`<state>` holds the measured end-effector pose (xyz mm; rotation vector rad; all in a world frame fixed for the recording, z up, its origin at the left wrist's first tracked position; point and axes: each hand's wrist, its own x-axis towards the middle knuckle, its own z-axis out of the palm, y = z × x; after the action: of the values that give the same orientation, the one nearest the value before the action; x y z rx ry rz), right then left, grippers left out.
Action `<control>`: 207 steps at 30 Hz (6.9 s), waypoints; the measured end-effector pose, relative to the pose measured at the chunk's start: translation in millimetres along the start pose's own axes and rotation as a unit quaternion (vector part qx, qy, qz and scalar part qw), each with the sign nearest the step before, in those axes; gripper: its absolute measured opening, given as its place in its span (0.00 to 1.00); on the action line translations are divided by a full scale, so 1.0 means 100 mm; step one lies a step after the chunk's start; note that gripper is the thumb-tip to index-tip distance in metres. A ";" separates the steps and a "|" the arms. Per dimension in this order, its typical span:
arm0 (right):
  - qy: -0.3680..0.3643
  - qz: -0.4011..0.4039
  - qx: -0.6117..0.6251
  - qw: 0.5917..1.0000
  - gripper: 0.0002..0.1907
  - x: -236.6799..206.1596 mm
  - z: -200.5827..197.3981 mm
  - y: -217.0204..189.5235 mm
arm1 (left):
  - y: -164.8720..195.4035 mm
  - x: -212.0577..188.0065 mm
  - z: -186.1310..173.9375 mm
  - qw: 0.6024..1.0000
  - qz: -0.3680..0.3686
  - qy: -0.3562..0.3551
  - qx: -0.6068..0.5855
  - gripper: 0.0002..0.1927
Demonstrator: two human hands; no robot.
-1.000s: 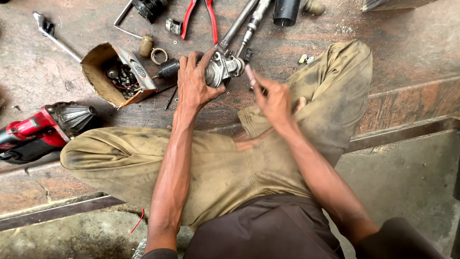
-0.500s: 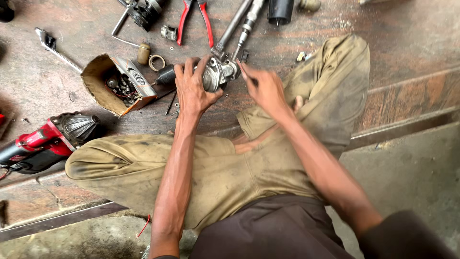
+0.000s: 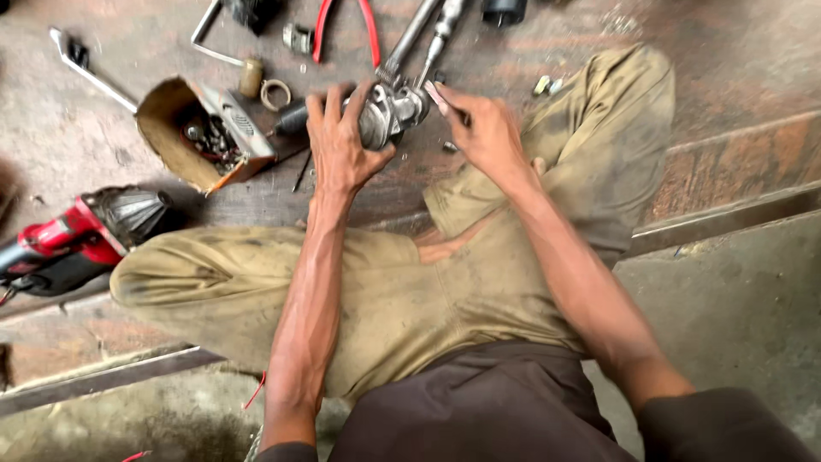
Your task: The person sits on the workshop floor holding a starter motor and uses a small hand tool to work on its housing and components, repeatedly prying and turning parts of the unit while other people sit nearby with tools and parts scattered on the floor.
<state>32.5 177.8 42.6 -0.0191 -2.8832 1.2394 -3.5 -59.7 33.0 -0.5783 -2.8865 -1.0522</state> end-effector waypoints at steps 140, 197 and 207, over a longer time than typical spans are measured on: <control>0.030 -0.021 -0.071 0.997 0.21 -0.42 0.31 -0.25 | -0.02 0.06 0.10 1.000 -0.005 0.019 0.011 0.52; 0.058 -0.119 -0.200 0.971 0.31 -0.23 0.66 -0.37 | -0.13 0.04 0.17 0.999 -0.011 -0.006 -0.051 0.50; 0.049 -0.079 -0.211 0.973 0.29 -0.27 0.70 -0.33 | -0.12 0.04 0.15 0.999 -0.013 -0.017 -0.046 0.51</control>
<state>58.3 104.3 18.2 0.1415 -2.9290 0.5696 -10.0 -57.5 14.1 -0.5678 -2.8947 -1.1947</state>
